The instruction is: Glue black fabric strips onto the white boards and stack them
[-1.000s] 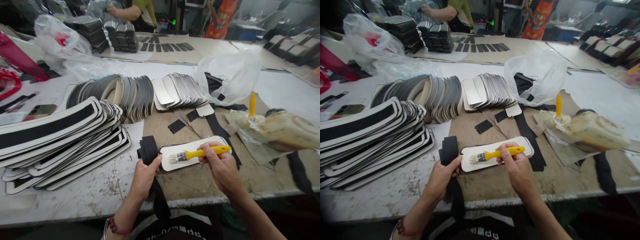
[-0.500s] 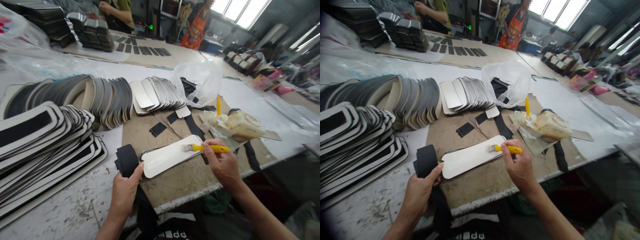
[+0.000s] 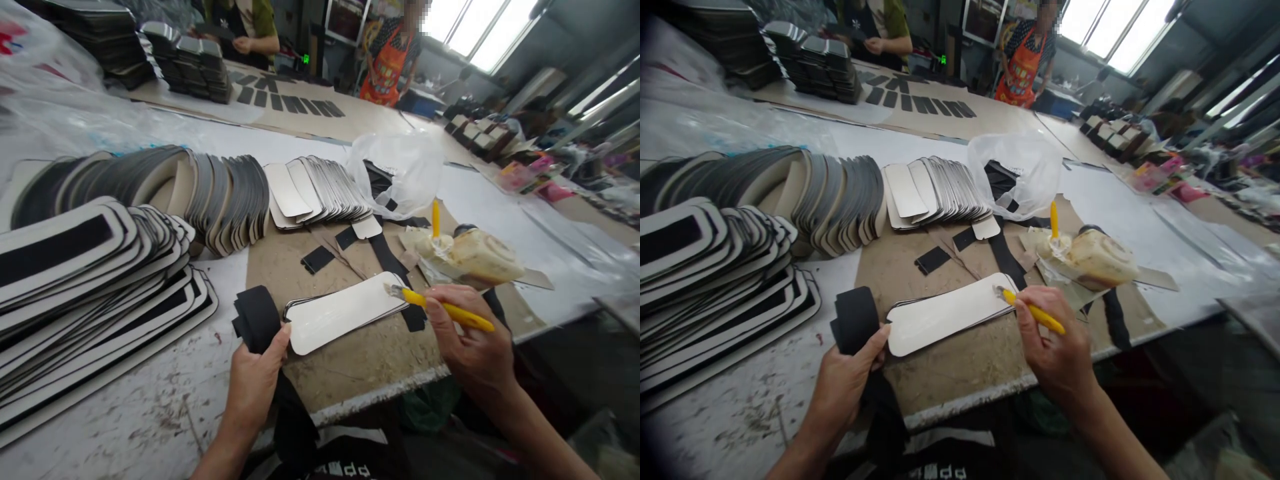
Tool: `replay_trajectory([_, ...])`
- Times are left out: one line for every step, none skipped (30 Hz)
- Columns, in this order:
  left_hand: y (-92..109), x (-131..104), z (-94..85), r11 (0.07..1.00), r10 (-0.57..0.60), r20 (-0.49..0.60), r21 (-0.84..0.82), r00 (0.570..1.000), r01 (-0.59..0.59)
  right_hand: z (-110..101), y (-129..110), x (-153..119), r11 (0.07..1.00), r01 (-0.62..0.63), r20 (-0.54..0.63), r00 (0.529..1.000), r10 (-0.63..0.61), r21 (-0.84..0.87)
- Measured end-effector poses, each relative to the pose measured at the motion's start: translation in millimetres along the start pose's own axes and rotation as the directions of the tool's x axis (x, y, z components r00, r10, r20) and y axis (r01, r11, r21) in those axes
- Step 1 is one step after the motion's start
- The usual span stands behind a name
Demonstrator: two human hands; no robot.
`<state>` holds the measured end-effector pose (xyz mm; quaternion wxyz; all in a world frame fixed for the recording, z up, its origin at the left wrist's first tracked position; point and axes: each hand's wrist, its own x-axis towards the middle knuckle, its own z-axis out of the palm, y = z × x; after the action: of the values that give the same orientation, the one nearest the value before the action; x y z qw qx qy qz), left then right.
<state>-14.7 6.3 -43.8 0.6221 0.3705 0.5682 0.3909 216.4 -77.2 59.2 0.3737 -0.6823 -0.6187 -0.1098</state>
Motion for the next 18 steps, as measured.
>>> replay_trajectory([1,-1,0.2,1.0,0.003,0.011,-0.017,1.0,-0.003,3,-10,-1,0.997,-0.046,0.006,0.999,0.045,0.059])
replay_trajectory([1,-2,0.4,1.0,0.008,0.02,-0.03,1.0,-0.008,8,-19,-2,0.987,-0.101,0.024,0.995,0.099,0.127])
replay_trajectory([2,-3,0.7,0.999,0.013,0.026,-0.037,1.0,-0.012,14,-28,-4,0.967,-0.161,0.053,0.987,0.153,0.199])
replay_trajectory([2,-4,0.8,0.999,0.015,0.028,-0.039,1.0,-0.014,20,-36,-6,0.937,-0.223,0.089,0.974,0.206,0.268])
replay_trajectory([2,-4,0.9,0.999,0.015,0.026,-0.036,1.0,-0.014,28,-42,-8,0.9,-0.282,0.131,0.959,0.252,0.332])
replay_trajectory([2,-4,0.9,0.999,0.014,0.023,-0.032,1.0,-0.013,36,-47,-10,0.858,-0.337,0.173,0.941,0.292,0.387])
replay_trajectory([2,-4,0.8,0.999,0.012,0.021,-0.03,1.0,-0.011,43,-49,-12,0.816,-0.385,0.212,0.922,0.323,0.431])
replay_trajectory([2,-5,0.6,1.0,0.01,0.021,-0.029,1.0,-0.01,49,-50,-13,0.777,-0.429,0.247,0.903,0.352,0.462])
replay_trajectory([1,-5,0.3,1.0,0.008,0.02,-0.03,1.0,-0.007,54,-49,-15,0.746,-0.464,0.275,0.886,0.375,0.478])
replay_trajectory([1,-5,0.1,1.0,0.004,0.022,-0.031,1.0,-0.004,58,-48,-16,0.728,-0.487,0.292,0.873,0.39,0.483])
replay_trajectory([1,-5,-0.3,0.999,0.001,0.024,-0.033,1.0,0.0,59,-45,-17,0.723,-0.496,0.297,0.868,0.398,0.481])
replay_trajectory([1,-6,-0.6,0.999,-0.002,0.029,-0.036,1.0,0.003,59,-41,-18,0.728,-0.496,0.29,0.868,0.403,0.473])
replay_trajectory([1,-6,-0.8,0.999,-0.005,0.033,-0.038,0.999,0.006,57,-36,-18,0.743,-0.485,0.274,0.874,0.401,0.461])
replay_trajectory([2,-7,-1.0,0.999,-0.008,0.031,-0.038,0.999,0.009,55,-31,-18,0.764,-0.468,0.252,0.884,0.395,0.444])
replay_trajectory([2,-7,-1.1,0.999,-0.011,0.025,-0.037,1.0,0.012,51,-25,-18,0.791,-0.445,0.226,0.895,0.384,0.419])
replay_trajectory([2,-7,-1.0,0.999,-0.016,0.017,-0.035,1.0,0.017,47,-18,-18,0.824,-0.417,0.198,0.909,0.368,0.384])
replay_trajectory([2,-7,-0.7,0.999,-0.021,0.005,-0.034,1.0,0.021,42,-11,-18,0.858,-0.386,0.173,0.922,0.347,0.338])
replay_trajectory([2,-6,-0.1,0.999,-0.028,-0.005,-0.035,1.0,0.028,37,-3,-18,0.892,-0.351,0.147,0.936,0.321,0.285])
